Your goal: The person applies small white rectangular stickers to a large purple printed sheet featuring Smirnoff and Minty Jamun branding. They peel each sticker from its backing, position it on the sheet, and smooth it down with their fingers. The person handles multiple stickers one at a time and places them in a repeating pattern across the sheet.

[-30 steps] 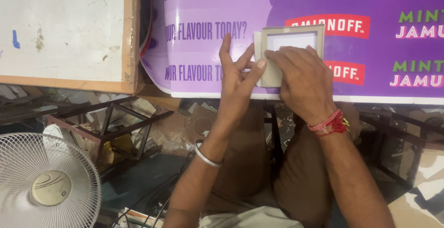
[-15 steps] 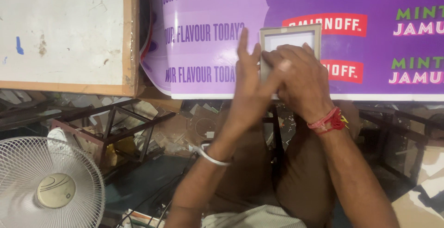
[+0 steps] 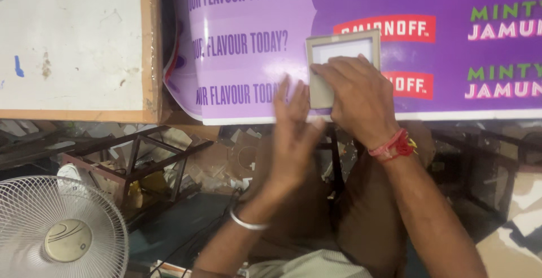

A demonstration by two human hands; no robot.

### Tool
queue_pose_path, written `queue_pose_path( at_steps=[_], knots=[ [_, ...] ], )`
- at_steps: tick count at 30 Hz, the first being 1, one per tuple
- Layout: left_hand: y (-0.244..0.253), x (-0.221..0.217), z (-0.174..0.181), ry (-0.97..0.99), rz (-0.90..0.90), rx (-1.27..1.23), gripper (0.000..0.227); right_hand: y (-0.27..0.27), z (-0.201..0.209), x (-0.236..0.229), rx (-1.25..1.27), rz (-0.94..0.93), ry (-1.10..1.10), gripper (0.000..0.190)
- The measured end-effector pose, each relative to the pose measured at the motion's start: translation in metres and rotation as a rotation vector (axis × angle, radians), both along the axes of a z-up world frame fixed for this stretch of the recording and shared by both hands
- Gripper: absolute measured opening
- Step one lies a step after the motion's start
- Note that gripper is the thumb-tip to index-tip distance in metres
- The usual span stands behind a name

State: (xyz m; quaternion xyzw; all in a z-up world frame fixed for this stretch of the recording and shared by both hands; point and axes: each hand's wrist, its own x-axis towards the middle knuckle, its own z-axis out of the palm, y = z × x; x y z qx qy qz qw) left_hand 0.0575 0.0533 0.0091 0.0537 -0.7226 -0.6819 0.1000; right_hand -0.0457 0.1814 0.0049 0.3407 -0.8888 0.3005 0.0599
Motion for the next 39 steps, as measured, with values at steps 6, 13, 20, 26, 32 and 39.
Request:
queue_pose_path(
  at_steps=[6,13,20,26,32,39],
  knots=[
    [0.021,0.023,0.015,-0.106,-0.095,-0.223,0.100,0.000,0.005,0.001,-0.037,-0.024,-0.053,0.040],
    [0.000,0.017,0.007,-0.099,0.034,-0.137,0.094,-0.001,0.000,0.002,-0.008,-0.002,-0.007,0.044],
    [-0.021,-0.066,-0.033,0.010,-0.103,-0.133,0.106,-0.002,0.006,0.002,0.008,0.026,-0.090,0.042],
    [-0.018,-0.060,-0.039,0.033,-0.086,0.000,0.102,-0.002,0.011,0.002,-0.038,0.035,-0.044,0.041],
    [-0.052,-0.107,-0.055,0.059,0.165,-0.141,0.086,0.023,0.012,-0.024,-0.130,0.162,-0.130,0.040],
    [-0.062,-0.120,-0.052,0.251,-0.164,-0.671,0.095,0.037,-0.003,-0.056,0.234,-0.018,0.123,0.023]
  ],
)
